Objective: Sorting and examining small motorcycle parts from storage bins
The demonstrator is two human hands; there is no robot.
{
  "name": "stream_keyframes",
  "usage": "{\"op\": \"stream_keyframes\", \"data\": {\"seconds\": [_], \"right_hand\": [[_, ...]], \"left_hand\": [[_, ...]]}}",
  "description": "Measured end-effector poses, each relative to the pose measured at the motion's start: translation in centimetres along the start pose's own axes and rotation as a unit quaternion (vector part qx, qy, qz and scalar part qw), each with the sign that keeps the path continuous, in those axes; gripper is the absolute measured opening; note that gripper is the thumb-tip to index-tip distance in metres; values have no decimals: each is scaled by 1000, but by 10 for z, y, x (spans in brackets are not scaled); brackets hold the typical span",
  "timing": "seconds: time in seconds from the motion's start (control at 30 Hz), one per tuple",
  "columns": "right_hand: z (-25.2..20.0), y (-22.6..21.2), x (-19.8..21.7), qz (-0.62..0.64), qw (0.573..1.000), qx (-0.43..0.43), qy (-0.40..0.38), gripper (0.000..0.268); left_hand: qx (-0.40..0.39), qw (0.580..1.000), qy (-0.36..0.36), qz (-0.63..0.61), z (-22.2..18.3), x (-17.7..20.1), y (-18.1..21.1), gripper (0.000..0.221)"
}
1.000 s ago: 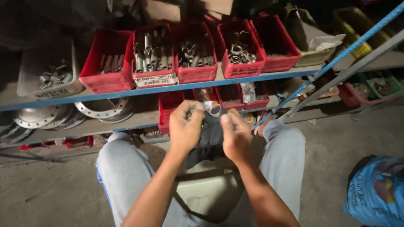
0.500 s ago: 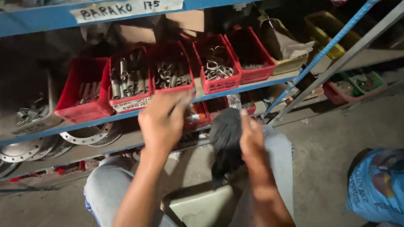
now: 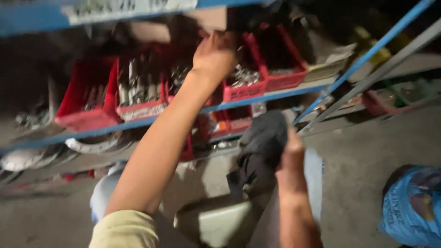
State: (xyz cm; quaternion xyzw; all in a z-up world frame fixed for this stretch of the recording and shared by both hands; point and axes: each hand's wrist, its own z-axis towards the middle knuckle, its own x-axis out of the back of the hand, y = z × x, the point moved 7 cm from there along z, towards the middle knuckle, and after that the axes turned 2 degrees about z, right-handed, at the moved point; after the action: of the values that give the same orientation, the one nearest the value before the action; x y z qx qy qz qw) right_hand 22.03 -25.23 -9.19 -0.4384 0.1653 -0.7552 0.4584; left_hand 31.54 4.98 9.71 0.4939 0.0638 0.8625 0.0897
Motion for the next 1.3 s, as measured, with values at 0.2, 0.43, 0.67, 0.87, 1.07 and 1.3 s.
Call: {"op": "stream_keyframes", "data": {"seconds": [0.2, 0.43, 0.67, 0.87, 1.07, 1.3], "right_hand": [[-30, 21, -6, 118, 987, -76, -75, 40], [-27, 12, -34, 240, 949, -165, -123, 39], [-25, -13, -54, 366, 884, -249, -150, 39], [-30, -18, -56, 456, 814, -320, -165, 38], [-36, -34, -70, 549, 718, -390, -177, 38], [-43, -87, -99, 647, 595, -449, -162, 39]], "left_hand": [[-74, 962, -70, -253, -131, 177, 81, 32], [222, 872, -436, 32, -252, -43, -88, 36], [151, 877, -447, 89, -269, -129, -131, 25], [172, 873, -452, 57, -279, -142, -142, 24], [213, 896, -388, 22, -263, -57, -119, 31], [255, 903, -295, -181, -263, 68, 2, 45]]}}
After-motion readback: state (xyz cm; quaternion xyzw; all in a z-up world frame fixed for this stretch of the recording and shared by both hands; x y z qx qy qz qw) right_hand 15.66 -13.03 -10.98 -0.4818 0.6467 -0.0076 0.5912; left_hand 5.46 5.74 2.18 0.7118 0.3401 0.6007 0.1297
